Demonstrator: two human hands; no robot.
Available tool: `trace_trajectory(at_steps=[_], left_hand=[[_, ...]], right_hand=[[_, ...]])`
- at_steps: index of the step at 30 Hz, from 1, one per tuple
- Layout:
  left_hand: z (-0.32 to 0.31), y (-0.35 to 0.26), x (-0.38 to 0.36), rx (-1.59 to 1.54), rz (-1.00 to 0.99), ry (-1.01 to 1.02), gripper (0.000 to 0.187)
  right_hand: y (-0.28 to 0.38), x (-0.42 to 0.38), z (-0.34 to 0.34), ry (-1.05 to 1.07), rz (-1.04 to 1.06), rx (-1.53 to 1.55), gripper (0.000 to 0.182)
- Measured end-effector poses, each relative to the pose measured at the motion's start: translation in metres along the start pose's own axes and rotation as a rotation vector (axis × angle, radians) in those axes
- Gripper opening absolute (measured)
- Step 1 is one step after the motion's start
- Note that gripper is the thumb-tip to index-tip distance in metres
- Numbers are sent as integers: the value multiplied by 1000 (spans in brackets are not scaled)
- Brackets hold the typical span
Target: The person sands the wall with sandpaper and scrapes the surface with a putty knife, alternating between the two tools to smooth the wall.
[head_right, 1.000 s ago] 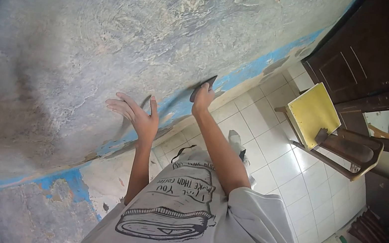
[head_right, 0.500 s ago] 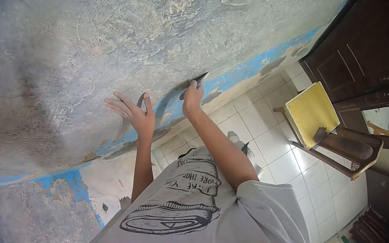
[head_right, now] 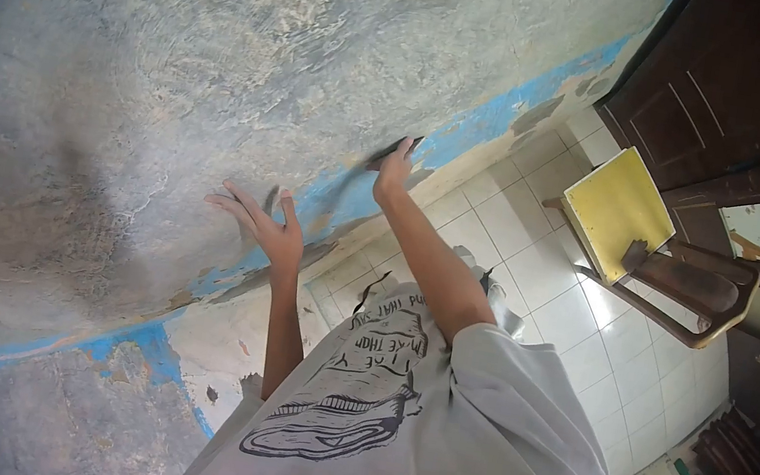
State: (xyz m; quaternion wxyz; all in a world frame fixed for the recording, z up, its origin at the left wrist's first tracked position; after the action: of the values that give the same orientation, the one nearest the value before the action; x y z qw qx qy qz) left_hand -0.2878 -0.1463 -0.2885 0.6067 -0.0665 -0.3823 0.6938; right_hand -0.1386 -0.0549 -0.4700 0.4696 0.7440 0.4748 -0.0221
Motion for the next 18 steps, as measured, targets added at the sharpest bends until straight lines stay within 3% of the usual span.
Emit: trace_trajectory(at_steps=[2,3,4,6,8,10,12,13,15,17,18], left_hand=[[-5,-10,-4,-69,18,47,93],[-8,-8,-9,-46,35,67,93],[-10,-6,-13,-25,53,89,93],[-17,-2,-14,-11,52,76,93],[-16,-1,-12,3,49,70,93],[-15,-6,-13,7,49,67,94],[-16,-7,-15,-5,77,87,94],[-16,-7,-15,-12,92,98,94],[-21,0,-15,46,62,83,94],[-22,5,-15,49,53,85,94],[-19,3,-16,26,58,100,94]], right_hand=[[3,-7,1,64,-19,-114,72],[22,-38,-4,232,-79,-182,75],[0,-53,-8,167,170,-311,76],[44,-83,-22,266,0,-256,79],[-8,0,14,225,-57,-213,81],[-17,20,20,195,-103,-140,82],[-6,13,16,166,-140,-40,84],[24,-27,0,221,-136,-95,83],[9,-53,-12,153,14,-276,76],[12,-46,-14,171,139,-422,76],[10,-25,-5,152,78,-344,76]])
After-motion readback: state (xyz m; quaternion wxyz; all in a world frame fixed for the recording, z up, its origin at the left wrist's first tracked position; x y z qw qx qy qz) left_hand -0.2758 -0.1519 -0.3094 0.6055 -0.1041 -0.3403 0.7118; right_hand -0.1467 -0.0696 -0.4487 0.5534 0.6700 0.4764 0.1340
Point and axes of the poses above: each hand's wrist, its own x-axis towards the middle knuckle, its own z-axis out of the back of the hand, y = z × x, the point moved 1 cm from there along x, towards the middle knuckle, and after that the axes turned 14 degrees about z, right-handed, at the moved point
